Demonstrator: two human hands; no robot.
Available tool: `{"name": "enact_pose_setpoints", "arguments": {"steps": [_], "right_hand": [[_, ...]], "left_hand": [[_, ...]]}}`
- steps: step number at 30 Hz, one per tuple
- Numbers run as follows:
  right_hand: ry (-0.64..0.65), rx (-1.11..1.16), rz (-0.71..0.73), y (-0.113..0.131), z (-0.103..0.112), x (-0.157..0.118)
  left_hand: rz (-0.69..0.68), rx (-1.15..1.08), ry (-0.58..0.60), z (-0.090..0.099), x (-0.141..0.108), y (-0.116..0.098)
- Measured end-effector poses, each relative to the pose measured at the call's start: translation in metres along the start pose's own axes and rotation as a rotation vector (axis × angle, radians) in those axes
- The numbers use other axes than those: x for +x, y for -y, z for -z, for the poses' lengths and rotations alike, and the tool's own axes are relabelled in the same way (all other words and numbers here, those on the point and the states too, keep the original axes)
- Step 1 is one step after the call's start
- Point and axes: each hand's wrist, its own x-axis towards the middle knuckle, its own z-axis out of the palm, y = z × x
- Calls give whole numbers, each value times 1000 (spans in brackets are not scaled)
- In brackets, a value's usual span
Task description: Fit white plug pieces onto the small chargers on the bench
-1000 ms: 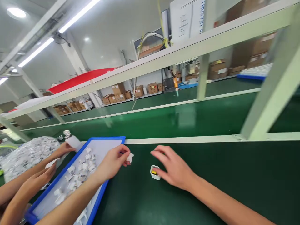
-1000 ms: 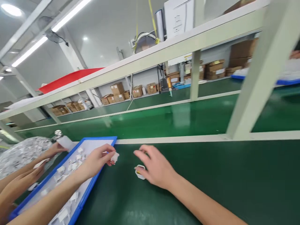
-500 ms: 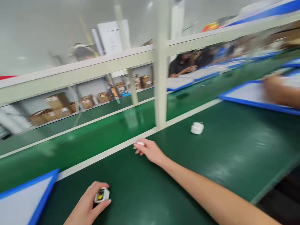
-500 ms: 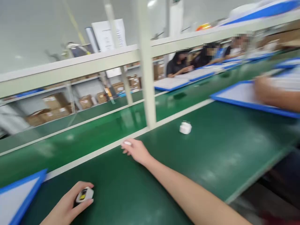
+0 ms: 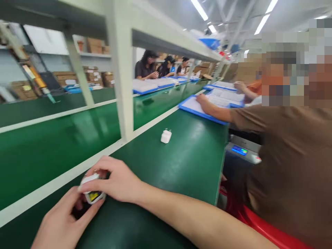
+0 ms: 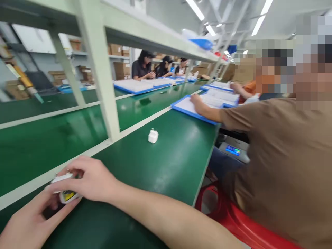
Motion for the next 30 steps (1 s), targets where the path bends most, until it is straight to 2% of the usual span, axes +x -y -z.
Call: {"name": "enact_pose_setpoints", "arguments": {"steps": [4, 7, 16, 26, 30], "right_hand": [[194, -336, 115, 11, 9, 8], [255, -405, 94, 12, 12, 11], [338, -524, 231, 15, 14, 14], [307, -522, 57, 19, 9, 11], [303, -557, 42, 18, 10, 11]], "left_hand": [[19, -135, 20, 15, 1, -32], [34, -220, 28, 19, 2, -41], [-42, -355, -8, 18, 0, -31], [-40, -324, -39, 17, 3, -29], [-70, -326, -46, 17, 3, -29]]}}
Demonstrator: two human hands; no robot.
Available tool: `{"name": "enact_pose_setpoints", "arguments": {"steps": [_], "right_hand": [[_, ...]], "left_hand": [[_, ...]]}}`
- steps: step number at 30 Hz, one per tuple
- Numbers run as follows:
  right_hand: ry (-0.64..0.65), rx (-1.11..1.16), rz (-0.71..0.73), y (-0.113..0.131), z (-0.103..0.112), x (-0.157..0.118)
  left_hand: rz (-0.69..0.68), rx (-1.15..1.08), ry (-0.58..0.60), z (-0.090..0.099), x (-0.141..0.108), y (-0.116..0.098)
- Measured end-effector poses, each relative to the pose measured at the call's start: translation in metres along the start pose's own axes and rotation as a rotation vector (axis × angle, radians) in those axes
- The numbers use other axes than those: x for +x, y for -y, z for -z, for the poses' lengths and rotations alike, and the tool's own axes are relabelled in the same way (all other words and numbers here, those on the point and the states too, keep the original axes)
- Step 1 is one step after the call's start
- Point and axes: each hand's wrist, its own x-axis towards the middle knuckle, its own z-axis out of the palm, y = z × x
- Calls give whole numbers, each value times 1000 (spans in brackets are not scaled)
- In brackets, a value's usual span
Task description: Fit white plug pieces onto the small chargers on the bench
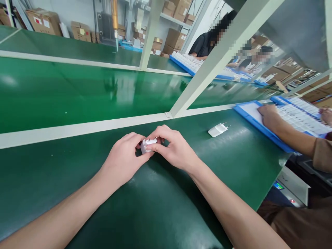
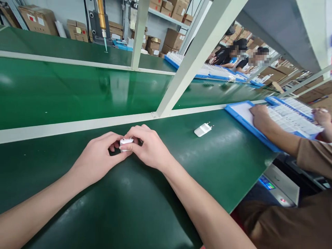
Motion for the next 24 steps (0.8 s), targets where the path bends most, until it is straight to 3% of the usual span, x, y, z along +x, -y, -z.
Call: {"name": "enact_pose_setpoints", "arguments": {"steps": [9, 15, 19, 24], "right_hand": [[-76, -28, 10, 0, -7, -3], [-187, 97, -75, 2, -17, -28], [-147, 216, -147, 10, -20, -45], [-147, 192, -260, 19, -18, -59]], "left_hand": [[-18, -58, 24, 5, -1, -1], [-40, -129, 24, 7, -6, -3], [-53, -194, 94, 7, -9, -3], [-166, -209, 222, 3, -13, 1]]}}
